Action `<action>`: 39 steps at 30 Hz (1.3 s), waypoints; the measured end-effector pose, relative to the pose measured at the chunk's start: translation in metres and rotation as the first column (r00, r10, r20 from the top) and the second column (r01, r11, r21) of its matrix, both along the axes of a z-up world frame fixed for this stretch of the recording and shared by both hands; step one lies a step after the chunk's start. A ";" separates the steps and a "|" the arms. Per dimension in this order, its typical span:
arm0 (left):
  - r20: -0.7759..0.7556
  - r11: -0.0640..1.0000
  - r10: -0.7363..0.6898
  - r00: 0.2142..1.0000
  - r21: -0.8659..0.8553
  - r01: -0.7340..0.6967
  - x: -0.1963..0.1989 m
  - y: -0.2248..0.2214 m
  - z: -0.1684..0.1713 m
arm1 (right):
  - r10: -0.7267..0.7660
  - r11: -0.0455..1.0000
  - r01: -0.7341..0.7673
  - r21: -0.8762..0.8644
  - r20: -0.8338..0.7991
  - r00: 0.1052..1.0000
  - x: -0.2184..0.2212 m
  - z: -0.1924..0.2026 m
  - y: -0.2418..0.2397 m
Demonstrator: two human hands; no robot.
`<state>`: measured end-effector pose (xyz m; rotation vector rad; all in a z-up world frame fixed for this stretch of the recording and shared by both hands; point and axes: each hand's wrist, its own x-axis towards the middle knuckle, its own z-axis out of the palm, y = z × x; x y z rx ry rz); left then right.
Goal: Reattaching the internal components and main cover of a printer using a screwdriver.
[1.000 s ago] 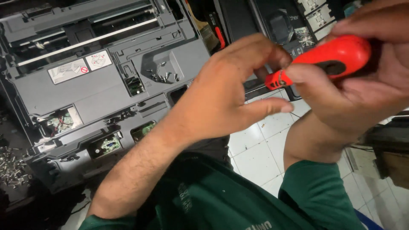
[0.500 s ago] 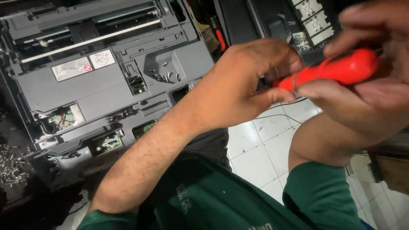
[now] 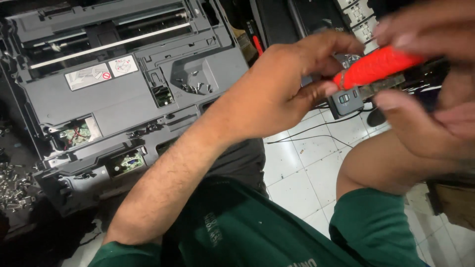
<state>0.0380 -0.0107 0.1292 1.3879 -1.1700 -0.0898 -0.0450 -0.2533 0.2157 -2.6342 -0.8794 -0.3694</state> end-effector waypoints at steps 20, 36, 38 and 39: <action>0.150 0.996 0.082 0.985 -0.054 -0.074 0.002 -0.014 0.002 | -0.369 0.922 0.375 0.097 -0.076 0.926 -0.014 -0.009 0.024; 0.164 0.958 0.106 0.981 0.248 -0.145 -0.004 -0.002 -0.002 | -0.074 0.996 0.071 -0.057 -0.053 0.996 -0.004 -0.004 0.006; 0.211 0.931 0.135 0.968 0.308 -0.197 -0.014 0.012 -0.001 | -0.122 0.990 0.119 -0.076 -0.045 0.991 -0.004 -0.010 0.003; 0.231 0.916 0.169 0.958 0.322 -0.240 -0.020 0.022 -0.001 | -0.199 0.979 0.198 -0.039 -0.026 0.980 -0.005 -0.016 0.003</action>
